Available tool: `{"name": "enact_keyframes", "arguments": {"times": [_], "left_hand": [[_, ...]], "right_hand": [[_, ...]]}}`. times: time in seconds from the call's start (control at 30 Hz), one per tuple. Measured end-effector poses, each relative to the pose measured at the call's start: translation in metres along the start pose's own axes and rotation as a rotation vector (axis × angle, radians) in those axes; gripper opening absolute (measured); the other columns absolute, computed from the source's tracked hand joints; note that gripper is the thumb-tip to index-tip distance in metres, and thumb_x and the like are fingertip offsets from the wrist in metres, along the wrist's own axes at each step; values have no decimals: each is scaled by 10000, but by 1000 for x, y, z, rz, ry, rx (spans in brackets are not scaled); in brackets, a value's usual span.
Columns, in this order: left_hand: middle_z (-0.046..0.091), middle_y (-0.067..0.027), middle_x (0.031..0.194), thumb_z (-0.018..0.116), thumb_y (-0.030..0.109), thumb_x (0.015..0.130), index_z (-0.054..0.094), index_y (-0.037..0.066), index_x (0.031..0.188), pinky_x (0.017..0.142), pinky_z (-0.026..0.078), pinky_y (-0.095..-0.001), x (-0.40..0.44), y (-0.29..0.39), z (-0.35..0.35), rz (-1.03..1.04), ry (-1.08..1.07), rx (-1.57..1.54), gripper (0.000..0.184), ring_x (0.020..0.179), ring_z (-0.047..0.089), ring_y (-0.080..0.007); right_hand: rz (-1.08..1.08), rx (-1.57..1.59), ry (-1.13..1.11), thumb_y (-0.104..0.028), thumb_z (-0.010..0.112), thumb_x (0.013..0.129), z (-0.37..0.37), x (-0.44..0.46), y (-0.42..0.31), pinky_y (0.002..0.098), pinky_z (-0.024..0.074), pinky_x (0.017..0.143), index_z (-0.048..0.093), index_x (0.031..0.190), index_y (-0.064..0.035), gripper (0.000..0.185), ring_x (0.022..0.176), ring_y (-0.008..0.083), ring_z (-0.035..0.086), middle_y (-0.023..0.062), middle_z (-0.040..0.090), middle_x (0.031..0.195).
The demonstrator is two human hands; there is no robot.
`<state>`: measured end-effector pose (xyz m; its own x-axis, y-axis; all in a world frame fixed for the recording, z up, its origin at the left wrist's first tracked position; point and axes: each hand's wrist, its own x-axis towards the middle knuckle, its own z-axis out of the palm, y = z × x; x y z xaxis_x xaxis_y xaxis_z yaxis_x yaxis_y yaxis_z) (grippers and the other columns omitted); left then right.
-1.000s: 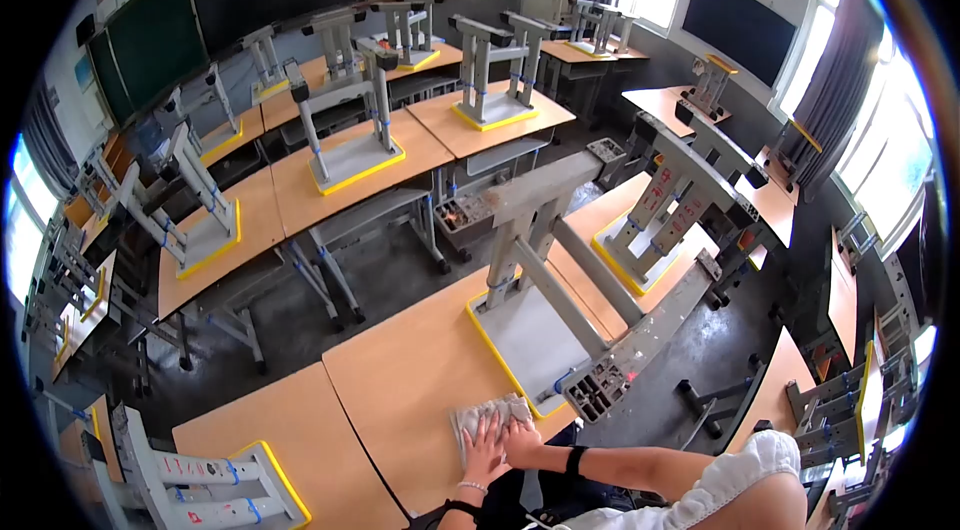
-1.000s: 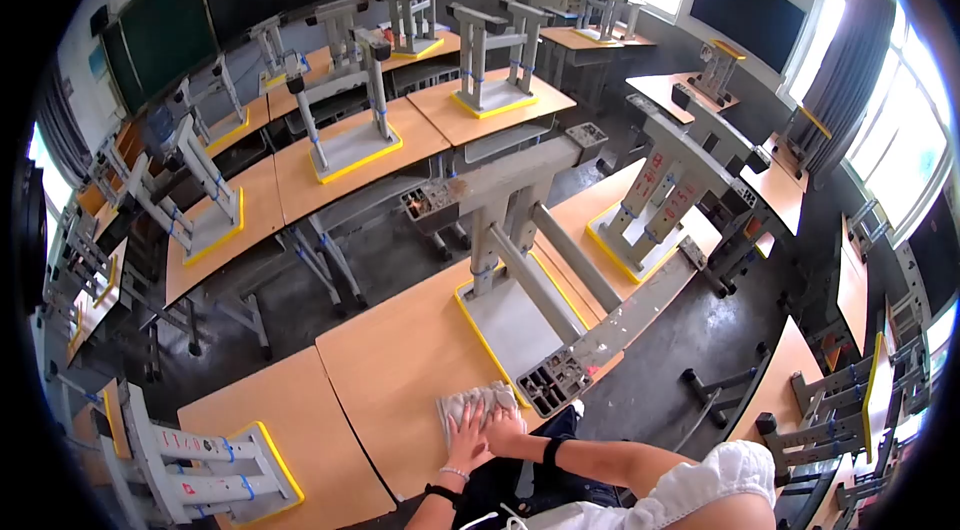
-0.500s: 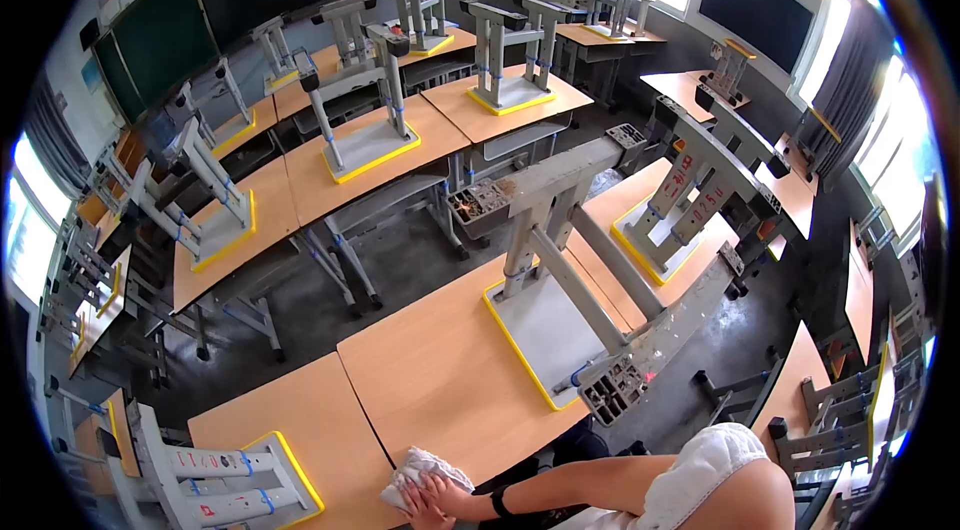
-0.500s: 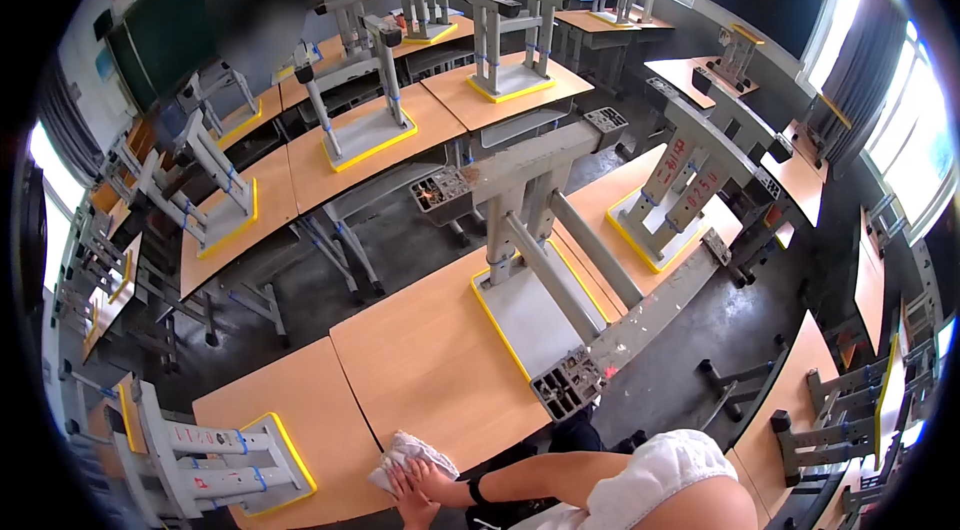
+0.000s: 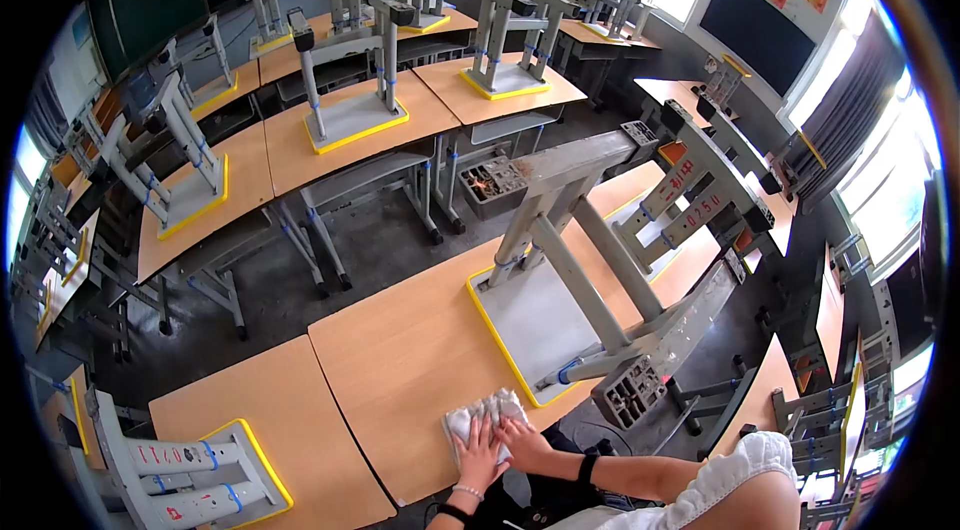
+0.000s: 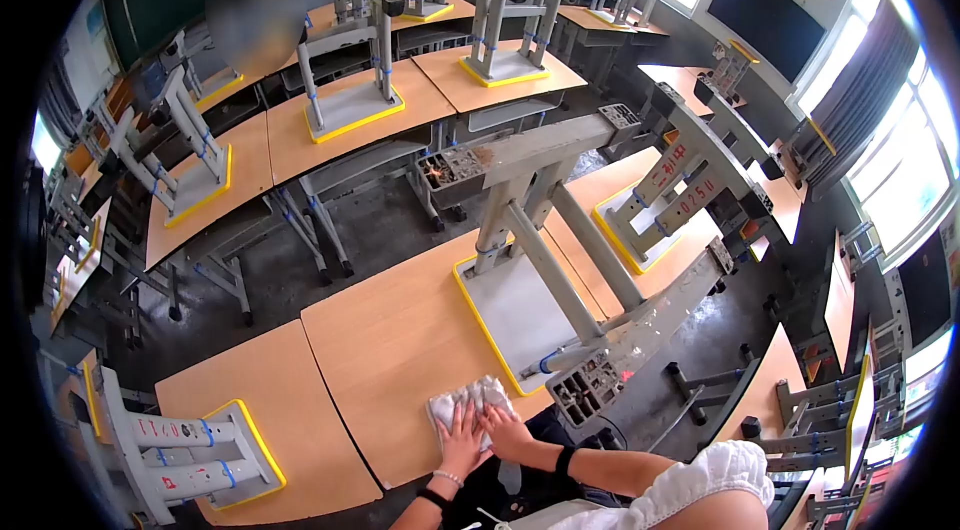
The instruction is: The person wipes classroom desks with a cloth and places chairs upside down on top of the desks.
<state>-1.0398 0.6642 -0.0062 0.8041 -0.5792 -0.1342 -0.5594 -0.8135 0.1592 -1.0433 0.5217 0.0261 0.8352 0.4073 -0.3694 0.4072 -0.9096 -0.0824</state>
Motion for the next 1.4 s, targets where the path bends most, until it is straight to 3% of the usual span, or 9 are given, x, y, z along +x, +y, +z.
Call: {"name": "enact_keyframes", "arguments": {"times": [0.23,0.33,0.47,0.53,0.67,0.9,1.13,1.23,1.4], "left_hand": [[132,-45,1438,595,313,739,299,181,1344,952,218,-630,34,-38,-6,-114,55,-65,687,1321,129,-277],[184,-17,1437,515,245,793,417,176,1269,979,184,-617,37,-70,8,-219,201,-75,491,1322,162,-250],[181,-50,1438,597,255,716,411,156,1268,999,160,-601,14,-119,-46,-347,73,-71,591,1324,158,-259],[170,-46,1442,598,257,712,370,164,1298,1000,145,-603,6,-149,-28,-418,218,-86,636,1324,155,-263],[141,-52,1449,614,292,701,306,221,1340,964,160,-641,5,-184,-7,-368,201,73,713,1330,124,-274],[64,-85,1455,666,308,651,319,208,1334,914,156,-704,57,-168,-25,-273,122,-37,773,1327,67,-340],[82,-66,1453,644,280,695,375,151,1304,998,96,-624,94,-83,-22,-110,23,-163,678,1330,78,-308],[100,-68,1448,649,286,695,401,163,1290,997,129,-617,59,-31,-1,-72,158,-87,656,1327,92,-297],[123,-56,1443,672,220,680,432,172,1270,980,212,-601,-5,-4,-19,-27,-107,-288,639,1320,130,-288]], "right_hand": [[106,295,215,-296,666,642,-14,50,-3,460,279,997,331,1291,-54,769,1245,317,294,171,309,1338],[105,274,283,-276,663,625,-12,83,-20,444,275,1004,345,1280,-51,762,1251,309,289,163,319,1337],[-61,398,281,-261,640,645,-18,141,-53,431,231,1028,364,1260,-40,710,1268,300,267,162,269,1376],[-157,422,304,-249,643,647,-38,161,-74,462,236,1015,360,1264,-47,708,1269,296,263,161,265,1377],[-83,341,358,-247,640,655,-36,181,-97,480,264,990,373,1255,-72,680,1249,310,284,158,278,1364],[1,251,390,-297,617,708,-21,185,-48,449,276,991,366,1278,-87,658,1253,287,295,150,266,1377],[245,67,268,-218,507,779,-8,113,8,424,319,974,328,1283,-27,568,1243,335,301,213,263,1363],[223,111,230,-244,541,754,14,57,8,443,323,960,334,1282,4,618,1255,348,272,234,254,1362],[31,86,41,-353,576,721,16,-8,-12,453,333,948,398,1235,26,663,1196,381,318,259,314,1310]]}}
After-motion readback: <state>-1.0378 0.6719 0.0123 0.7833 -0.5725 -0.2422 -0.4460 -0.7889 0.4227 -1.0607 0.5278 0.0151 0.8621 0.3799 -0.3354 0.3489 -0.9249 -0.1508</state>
